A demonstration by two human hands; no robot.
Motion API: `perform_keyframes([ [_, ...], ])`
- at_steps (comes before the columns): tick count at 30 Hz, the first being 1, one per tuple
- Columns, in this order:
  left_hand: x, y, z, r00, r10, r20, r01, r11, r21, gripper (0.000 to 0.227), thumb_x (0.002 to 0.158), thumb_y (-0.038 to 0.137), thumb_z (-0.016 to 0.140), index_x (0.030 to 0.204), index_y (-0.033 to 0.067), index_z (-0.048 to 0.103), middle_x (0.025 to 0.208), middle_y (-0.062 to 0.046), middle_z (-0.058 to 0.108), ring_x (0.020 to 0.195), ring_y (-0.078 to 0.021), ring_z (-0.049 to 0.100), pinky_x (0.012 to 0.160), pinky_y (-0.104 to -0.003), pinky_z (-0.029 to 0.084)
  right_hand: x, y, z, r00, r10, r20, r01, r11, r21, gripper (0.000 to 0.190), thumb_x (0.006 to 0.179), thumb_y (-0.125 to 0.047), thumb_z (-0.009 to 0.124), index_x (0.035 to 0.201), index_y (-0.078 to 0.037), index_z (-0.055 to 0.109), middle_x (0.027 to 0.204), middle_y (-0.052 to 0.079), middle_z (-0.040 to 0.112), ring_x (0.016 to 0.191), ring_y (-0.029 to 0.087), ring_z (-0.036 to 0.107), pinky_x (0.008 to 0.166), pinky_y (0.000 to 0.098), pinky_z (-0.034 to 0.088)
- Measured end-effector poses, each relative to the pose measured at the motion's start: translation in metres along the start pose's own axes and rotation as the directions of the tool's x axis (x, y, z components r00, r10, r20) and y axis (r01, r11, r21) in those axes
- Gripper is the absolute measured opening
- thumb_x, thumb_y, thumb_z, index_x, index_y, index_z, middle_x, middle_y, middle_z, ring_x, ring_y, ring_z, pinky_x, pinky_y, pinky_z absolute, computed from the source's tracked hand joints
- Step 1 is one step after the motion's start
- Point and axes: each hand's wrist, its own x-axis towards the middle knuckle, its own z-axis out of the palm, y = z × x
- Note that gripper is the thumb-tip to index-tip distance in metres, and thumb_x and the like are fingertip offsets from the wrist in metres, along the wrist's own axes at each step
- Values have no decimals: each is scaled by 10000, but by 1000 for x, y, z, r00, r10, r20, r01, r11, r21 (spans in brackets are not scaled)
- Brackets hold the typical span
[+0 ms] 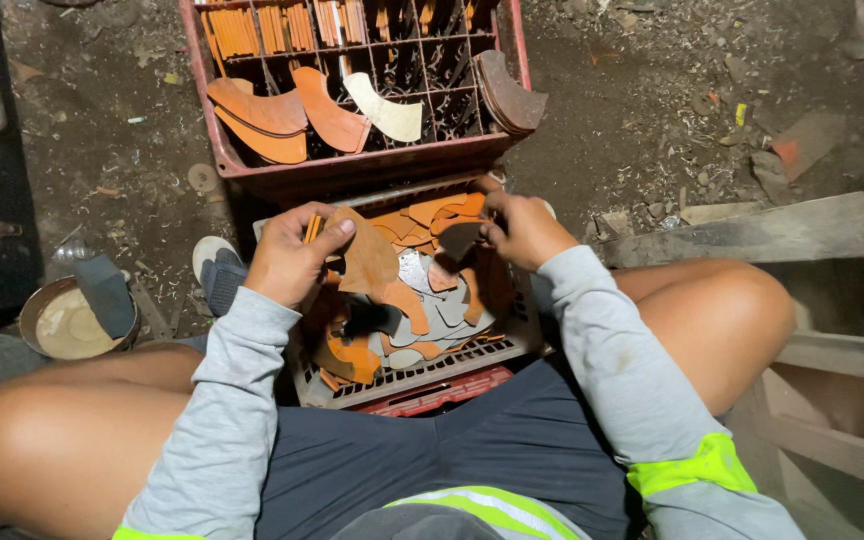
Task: The person sits on the ground and sorts orange and white curved leather pieces from a lower crate into an upper crate. They pick up pieces one by one, inspect them, and place them into the upper crate.
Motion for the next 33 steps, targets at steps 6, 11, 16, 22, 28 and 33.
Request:
perform_keyframes([
  [6,-4,12,5,988,-155,23,153,985,78,216,936,241,731,1010,38,713,776,19,662,631,-48,572,545,-221,484,-2,-25,-36,957,230,179,-291,755,588,184,983,-106,639,1143,-21,673,881,34,689,759,96,619,645,275,517],
  [11,-5,15,10,964,-252,87,261,960,-106,227,935,265,730,1005,54,685,740,29,627,538,-43,520,464,-208,429,-2,-36,-45,990,36,138,-127,658,742,189,971,-98,685,1140,-14,677,953,2,674,861,69,600,762,246,512],
  [16,-5,11,15,968,-234,87,245,958,-148,236,937,263,735,1011,44,691,725,18,627,499,-50,481,445,-210,392,-2,-37,-23,988,79,130,-151,565,811,230,1057,-207,599,1171,-13,642,1045,18,657,981,79,616,894,272,543],
  [22,-3,-11,16,988,-157,-8,157,981,110,271,917,267,744,1034,24,723,787,-26,683,605,-101,589,517,-263,494,8,-24,23,981,176,-84,-68,712,699,398,1126,-292,464,1335,13,610,1307,105,659,1189,183,610,1008,267,445],
  [28,3,-33,14,1000,-23,14,14,874,486,384,874,304,763,1090,-9,708,932,-165,762,833,-241,731,796,-375,559,4,-17,25,924,293,245,-381,676,631,411,1086,-293,491,1175,63,677,942,197,711,800,223,661,689,322,550],
  [33,2,-40,19,997,-56,46,20,829,558,395,860,335,765,1085,12,725,944,-204,755,874,-304,735,832,-401,551,1,-35,13,898,210,387,-437,314,843,450,1088,-313,430,1216,64,639,880,118,732,765,224,717,692,340,587],
])
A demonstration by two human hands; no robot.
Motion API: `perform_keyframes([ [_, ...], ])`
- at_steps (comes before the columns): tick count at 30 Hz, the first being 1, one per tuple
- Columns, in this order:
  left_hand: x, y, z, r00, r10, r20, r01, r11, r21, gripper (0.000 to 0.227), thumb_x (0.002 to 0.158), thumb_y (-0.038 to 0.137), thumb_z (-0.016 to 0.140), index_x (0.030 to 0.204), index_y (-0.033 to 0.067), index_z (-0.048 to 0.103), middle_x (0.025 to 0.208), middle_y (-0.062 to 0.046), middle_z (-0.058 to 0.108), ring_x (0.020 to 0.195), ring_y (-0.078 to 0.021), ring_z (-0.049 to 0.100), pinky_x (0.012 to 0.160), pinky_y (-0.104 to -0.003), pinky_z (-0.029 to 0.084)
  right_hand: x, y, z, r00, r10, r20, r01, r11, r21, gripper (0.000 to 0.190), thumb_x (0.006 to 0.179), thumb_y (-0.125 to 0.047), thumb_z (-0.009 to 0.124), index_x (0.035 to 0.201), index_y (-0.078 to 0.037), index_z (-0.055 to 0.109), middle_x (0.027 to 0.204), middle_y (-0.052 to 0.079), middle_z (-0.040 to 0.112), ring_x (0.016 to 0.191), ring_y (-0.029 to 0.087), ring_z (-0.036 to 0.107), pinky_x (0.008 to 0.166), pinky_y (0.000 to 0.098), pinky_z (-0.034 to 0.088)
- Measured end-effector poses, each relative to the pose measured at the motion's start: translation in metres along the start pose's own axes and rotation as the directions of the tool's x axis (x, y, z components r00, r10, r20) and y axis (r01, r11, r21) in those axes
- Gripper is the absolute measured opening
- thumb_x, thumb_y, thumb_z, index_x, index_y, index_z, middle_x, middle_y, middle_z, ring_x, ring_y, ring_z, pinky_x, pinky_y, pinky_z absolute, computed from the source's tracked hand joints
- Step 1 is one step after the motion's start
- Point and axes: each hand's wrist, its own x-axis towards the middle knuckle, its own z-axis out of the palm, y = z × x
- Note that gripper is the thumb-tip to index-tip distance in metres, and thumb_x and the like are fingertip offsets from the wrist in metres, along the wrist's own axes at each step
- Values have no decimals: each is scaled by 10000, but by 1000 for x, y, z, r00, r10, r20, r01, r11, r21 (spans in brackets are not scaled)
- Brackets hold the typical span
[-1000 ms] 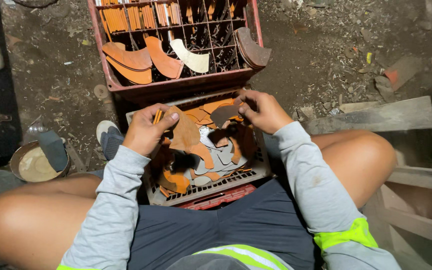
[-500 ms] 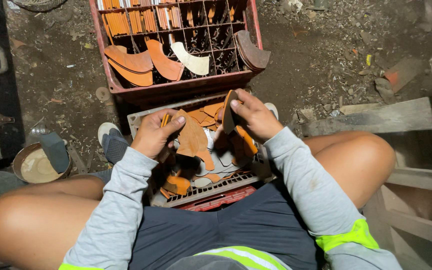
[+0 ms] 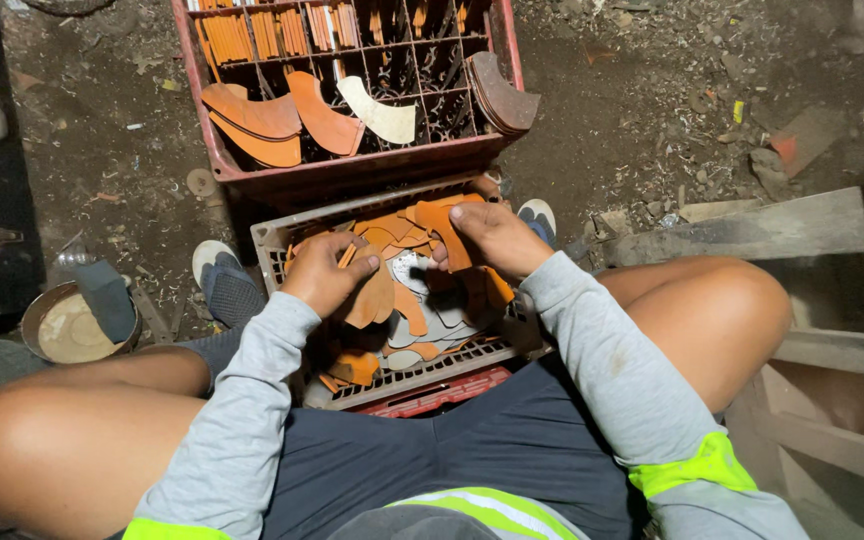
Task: The person sits on the ground and sorts orange and white curved leather pieces from a lower crate into an upper crate. They pick up pieces one by one, inspect them, and place them into the upper crate.
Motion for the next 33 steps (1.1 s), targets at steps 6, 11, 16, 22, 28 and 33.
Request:
perform_keyframes([
  [6,2,-7,19,994,-18,107,15,1000,23,369,846,339,764,1050,32,738,956,-204,755,928,-338,724,865,-415,542,-4,-15,0,997,47,58,-61,963,263,426,1048,-286,421,1247,49,593,940,179,726,753,253,747,719,388,621],
  [11,8,-35,53,971,-106,215,100,994,40,390,861,350,745,1078,26,736,1066,-186,763,992,-328,732,913,-397,548,-2,-14,-12,995,-97,15,99,989,-113,367,1024,-149,494,1293,61,631,1052,118,739,902,193,729,842,314,584],
  [16,7,-60,102,918,-211,337,174,975,139,519,836,326,787,1252,31,687,1235,-214,698,1147,-349,678,1009,-396,512,-8,-17,-30,952,-301,-57,214,789,-576,304,915,-144,702,1189,-14,697,925,53,682,874,121,600,807,270,515],
  [22,2,-61,119,873,-267,409,153,944,291,543,850,361,798,1275,46,674,1295,-204,659,1197,-364,637,1037,-417,495,-18,-25,-51,927,-278,-252,-8,657,-753,252,877,-193,761,992,-7,635,859,117,693,782,219,658,753,359,528],
  [28,13,-33,94,976,-153,152,82,916,393,332,906,242,720,1213,114,719,1214,-168,701,1104,-365,676,968,-457,546,-20,-28,-59,928,-338,-156,95,620,-779,219,870,-195,732,992,-29,659,917,127,744,852,254,720,796,359,553],
  [33,12,-19,103,960,222,172,-278,838,470,385,845,201,755,1191,64,659,1274,-161,577,1008,-368,650,829,-497,555,-13,-18,-52,933,-340,-115,138,636,-759,214,884,-191,733,998,-26,659,933,113,736,880,230,701,824,344,530],
])
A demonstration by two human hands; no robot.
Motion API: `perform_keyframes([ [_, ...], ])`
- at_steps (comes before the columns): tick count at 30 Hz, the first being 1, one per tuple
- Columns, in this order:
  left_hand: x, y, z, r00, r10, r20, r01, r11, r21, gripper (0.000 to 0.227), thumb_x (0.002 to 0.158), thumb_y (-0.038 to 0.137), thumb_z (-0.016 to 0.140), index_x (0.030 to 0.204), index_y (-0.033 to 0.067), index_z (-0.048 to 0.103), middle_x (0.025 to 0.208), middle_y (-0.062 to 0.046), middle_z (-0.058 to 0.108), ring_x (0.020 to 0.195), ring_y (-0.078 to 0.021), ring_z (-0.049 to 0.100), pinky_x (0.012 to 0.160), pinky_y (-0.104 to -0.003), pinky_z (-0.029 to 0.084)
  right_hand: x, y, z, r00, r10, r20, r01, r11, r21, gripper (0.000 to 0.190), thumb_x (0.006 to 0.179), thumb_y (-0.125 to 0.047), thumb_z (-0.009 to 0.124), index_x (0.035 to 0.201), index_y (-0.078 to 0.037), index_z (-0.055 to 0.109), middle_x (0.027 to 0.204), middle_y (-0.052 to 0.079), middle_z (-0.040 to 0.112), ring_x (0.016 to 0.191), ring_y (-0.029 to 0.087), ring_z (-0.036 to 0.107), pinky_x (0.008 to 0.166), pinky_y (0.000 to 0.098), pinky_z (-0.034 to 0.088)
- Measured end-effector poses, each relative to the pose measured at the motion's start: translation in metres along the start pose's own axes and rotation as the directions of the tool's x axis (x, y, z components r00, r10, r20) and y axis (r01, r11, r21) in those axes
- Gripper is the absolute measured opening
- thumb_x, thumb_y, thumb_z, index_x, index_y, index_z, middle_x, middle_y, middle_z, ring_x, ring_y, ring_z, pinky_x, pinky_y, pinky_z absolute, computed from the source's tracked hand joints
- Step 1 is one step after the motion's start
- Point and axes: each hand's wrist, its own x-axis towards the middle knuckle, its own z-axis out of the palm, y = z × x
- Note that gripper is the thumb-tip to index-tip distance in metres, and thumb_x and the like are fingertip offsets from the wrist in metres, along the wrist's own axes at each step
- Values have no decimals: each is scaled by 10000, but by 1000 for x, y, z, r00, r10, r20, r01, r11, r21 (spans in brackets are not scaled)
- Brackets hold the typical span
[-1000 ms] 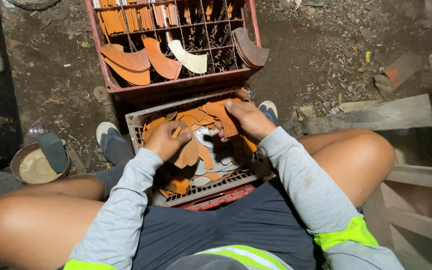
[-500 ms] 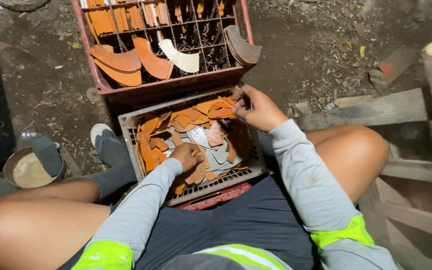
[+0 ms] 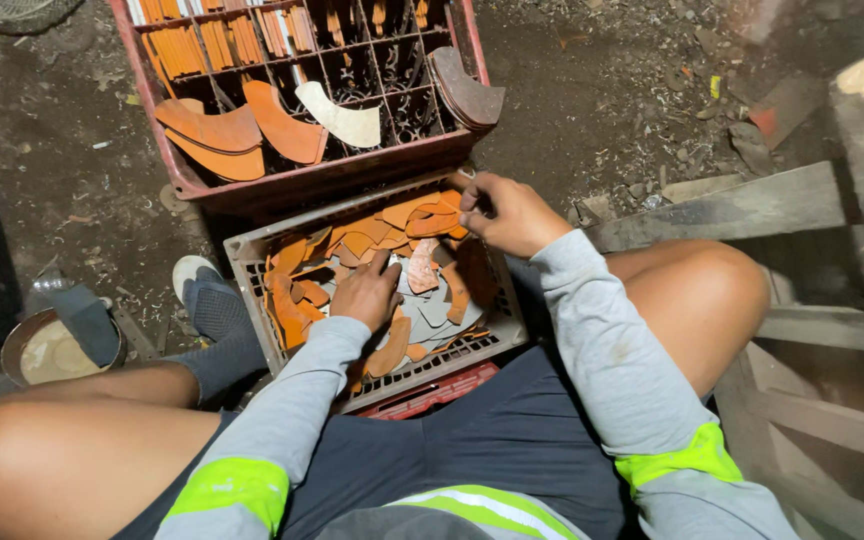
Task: The person sits on the ground and sorts orange and white curved leather pieces from a lower crate into an upper crate. They pick up pieces one by one, inspect them, and place them into the upper crate.
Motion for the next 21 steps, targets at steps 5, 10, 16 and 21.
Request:
perform_keyframes([
  [5,4,1,12,997,59,40,-64,989,134,423,840,32,644,1240,165,674,1295,-142,551,977,-347,653,808,-458,579,10,11,31,994,12,105,-41,960,278,280,915,-170,659,1163,-53,604,882,28,672,786,117,598,739,283,515],
  [10,3,4,20,991,125,45,-131,978,165,220,850,71,644,1066,40,667,1346,-154,551,1041,-355,645,782,-441,588,11,15,53,989,6,146,-49,954,296,134,948,-170,666,980,-44,635,864,25,643,809,97,585,745,254,506],
  [16,8,-13,4,961,-139,238,172,978,-122,399,820,268,787,1140,48,693,1173,-167,676,1007,-304,683,919,-424,549,5,6,41,993,-19,115,-26,928,371,204,881,-131,749,989,-37,602,869,0,576,810,101,530,713,262,471],
  [21,-7,-32,-41,979,-129,158,204,604,-770,319,896,253,755,1090,2,782,939,-116,803,808,-179,730,707,-304,508,5,-19,48,1000,-27,-13,30,909,415,302,880,-178,817,1024,-11,610,925,-9,588,847,96,586,736,259,517],
])
